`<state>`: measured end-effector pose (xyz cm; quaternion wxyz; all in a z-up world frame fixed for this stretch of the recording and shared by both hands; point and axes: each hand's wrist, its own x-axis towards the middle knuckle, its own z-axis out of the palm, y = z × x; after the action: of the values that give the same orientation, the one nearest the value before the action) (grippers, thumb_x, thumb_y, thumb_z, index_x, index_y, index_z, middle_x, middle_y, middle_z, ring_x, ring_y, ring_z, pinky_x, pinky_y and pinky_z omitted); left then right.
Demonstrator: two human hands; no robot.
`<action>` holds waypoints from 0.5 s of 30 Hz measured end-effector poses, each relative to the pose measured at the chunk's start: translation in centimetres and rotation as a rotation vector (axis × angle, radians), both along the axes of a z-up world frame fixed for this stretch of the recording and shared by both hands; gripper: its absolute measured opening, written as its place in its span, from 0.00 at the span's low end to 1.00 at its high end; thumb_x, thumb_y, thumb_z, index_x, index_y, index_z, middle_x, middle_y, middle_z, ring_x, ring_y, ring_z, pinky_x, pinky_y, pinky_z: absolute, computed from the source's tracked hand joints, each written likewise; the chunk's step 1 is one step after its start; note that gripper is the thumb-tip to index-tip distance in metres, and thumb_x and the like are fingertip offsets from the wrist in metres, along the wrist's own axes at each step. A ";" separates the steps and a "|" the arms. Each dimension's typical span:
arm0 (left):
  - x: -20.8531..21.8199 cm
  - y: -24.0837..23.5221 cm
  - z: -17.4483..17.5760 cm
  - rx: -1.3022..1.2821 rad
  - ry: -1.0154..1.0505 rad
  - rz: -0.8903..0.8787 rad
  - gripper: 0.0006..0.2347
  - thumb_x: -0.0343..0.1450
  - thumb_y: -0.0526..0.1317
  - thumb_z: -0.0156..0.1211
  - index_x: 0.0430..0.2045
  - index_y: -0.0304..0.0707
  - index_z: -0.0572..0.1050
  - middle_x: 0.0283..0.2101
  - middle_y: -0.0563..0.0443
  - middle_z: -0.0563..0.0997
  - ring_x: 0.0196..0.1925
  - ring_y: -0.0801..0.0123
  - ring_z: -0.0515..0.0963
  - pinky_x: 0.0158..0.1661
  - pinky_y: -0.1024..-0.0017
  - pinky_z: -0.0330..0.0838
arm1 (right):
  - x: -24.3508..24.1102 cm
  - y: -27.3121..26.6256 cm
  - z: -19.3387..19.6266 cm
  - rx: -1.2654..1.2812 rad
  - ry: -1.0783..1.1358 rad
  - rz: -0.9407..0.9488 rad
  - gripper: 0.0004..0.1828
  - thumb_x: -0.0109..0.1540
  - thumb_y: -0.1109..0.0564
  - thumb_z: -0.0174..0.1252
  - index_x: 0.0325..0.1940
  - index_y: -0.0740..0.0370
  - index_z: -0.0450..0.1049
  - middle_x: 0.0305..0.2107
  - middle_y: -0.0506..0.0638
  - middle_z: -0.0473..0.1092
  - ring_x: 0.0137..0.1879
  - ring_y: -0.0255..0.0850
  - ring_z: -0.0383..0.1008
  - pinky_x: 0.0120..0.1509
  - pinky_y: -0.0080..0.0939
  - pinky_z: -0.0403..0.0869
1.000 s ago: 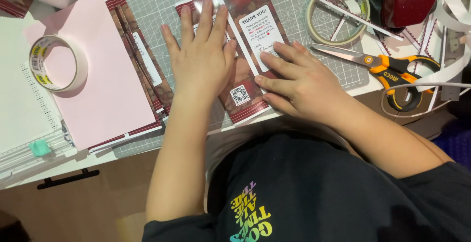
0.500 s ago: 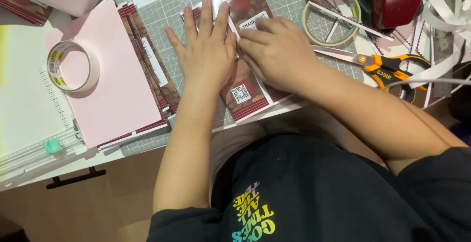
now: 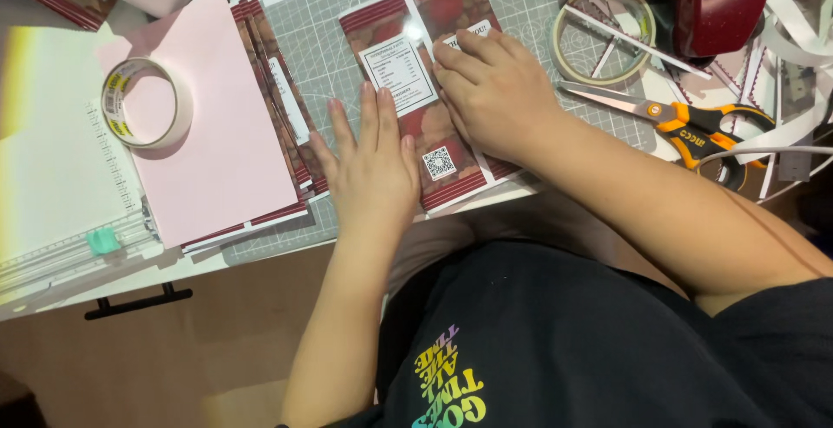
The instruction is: The person repeatedly places a printed card into a clear plastic sleeve, folds the top flap over, and smooths it down. They then pick up the next card and repeat the process. The person handles multiple cards and sleeves throughout the clip.
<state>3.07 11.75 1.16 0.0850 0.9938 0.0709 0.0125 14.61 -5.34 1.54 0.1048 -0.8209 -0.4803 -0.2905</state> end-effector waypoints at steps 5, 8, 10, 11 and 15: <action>2.3 0.8 -0.7 0.150 0.020 0.068 0.27 0.78 0.52 0.44 0.74 0.45 0.57 0.78 0.54 0.52 0.78 0.39 0.43 0.70 0.33 0.36 | 0.0 -0.1 0.0 -0.002 -0.016 -0.006 0.09 0.69 0.54 0.58 0.42 0.60 0.81 0.52 0.49 0.78 0.55 0.50 0.78 0.54 0.49 0.75; 4.8 1.7 -0.2 0.149 0.051 0.109 0.27 0.78 0.49 0.42 0.75 0.46 0.53 0.78 0.58 0.53 0.77 0.37 0.41 0.70 0.33 0.34 | 0.0 -0.2 -0.1 -0.003 -0.008 -0.003 0.08 0.68 0.54 0.58 0.42 0.60 0.80 0.52 0.48 0.77 0.56 0.50 0.77 0.55 0.49 0.75; 6.5 2.2 0.0 0.138 0.052 0.130 0.26 0.79 0.48 0.41 0.74 0.43 0.54 0.78 0.57 0.52 0.77 0.39 0.41 0.70 0.34 0.33 | 0.0 -0.2 -0.5 0.000 0.002 -0.009 0.09 0.68 0.55 0.58 0.43 0.60 0.81 0.52 0.48 0.77 0.56 0.51 0.78 0.55 0.49 0.75; 7.3 2.5 0.1 0.125 0.054 0.156 0.25 0.79 0.46 0.40 0.74 0.41 0.56 0.77 0.56 0.52 0.77 0.40 0.40 0.70 0.34 0.33 | 0.0 -0.3 -0.6 0.002 0.013 -0.011 0.09 0.69 0.55 0.57 0.43 0.59 0.81 0.53 0.48 0.77 0.57 0.51 0.78 0.56 0.50 0.75; 9.1 3.7 -0.5 0.118 0.041 0.191 0.24 0.80 0.46 0.35 0.74 0.40 0.55 0.77 0.55 0.52 0.77 0.41 0.38 0.69 0.36 0.28 | 0.1 -0.3 -0.8 0.022 0.040 0.001 0.09 0.69 0.55 0.58 0.44 0.61 0.81 0.53 0.49 0.77 0.57 0.52 0.77 0.56 0.51 0.75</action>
<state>12.17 15.47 0.70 0.0231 0.9858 0.1660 0.0042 14.67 -5.65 0.74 0.1232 -0.8252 -0.4753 -0.2793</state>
